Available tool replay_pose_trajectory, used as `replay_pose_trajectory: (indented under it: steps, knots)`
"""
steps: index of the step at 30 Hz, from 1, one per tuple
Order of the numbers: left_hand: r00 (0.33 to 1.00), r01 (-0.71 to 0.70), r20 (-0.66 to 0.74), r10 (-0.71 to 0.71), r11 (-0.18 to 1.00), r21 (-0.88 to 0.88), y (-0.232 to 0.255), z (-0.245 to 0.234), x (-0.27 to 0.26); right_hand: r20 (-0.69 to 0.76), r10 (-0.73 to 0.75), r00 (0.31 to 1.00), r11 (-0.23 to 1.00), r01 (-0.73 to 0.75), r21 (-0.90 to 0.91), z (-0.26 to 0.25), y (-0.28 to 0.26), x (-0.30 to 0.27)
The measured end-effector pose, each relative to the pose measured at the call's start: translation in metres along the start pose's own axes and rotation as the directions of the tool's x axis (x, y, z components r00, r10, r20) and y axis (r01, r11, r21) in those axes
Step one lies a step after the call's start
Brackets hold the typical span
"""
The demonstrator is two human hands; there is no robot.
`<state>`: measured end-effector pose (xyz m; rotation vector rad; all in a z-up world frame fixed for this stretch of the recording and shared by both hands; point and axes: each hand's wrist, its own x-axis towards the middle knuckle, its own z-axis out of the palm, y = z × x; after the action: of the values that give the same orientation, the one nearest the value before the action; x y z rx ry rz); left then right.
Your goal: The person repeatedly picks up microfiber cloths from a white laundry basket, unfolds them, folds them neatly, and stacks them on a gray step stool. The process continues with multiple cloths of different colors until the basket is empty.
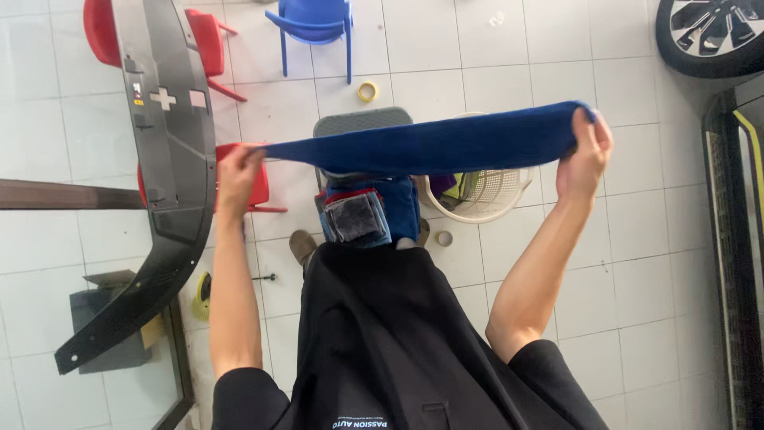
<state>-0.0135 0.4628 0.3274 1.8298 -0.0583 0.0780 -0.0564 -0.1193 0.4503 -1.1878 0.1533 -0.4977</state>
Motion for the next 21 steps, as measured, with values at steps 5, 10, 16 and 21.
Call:
replay_pose_trajectory:
  steps: [5,10,16,21]
  knots:
    - [0.973,0.133,-0.085,-0.216,0.819,-0.558,-0.021,-0.025,0.013,0.073,0.127,0.989,0.979,-0.113,-0.169,0.000,0.025,0.005]
    - [0.890,0.267,-0.258,-0.376,0.889,-0.373,-0.051,-0.012,0.058,-0.131,0.231,0.964,0.859,-0.266,-0.438,0.025,0.088,0.038]
    - [0.852,0.185,-0.419,-0.315,0.929,-0.322,-0.016,0.051,0.053,-0.310,-0.025,0.950,0.813,-0.161,-0.559,0.062,0.153,0.026]
    - [0.965,0.074,-0.248,-0.088,0.995,-0.067,0.052,0.134,0.011,-0.154,0.100,0.983,0.880,-0.160,-0.446,0.124,0.163,-0.049]
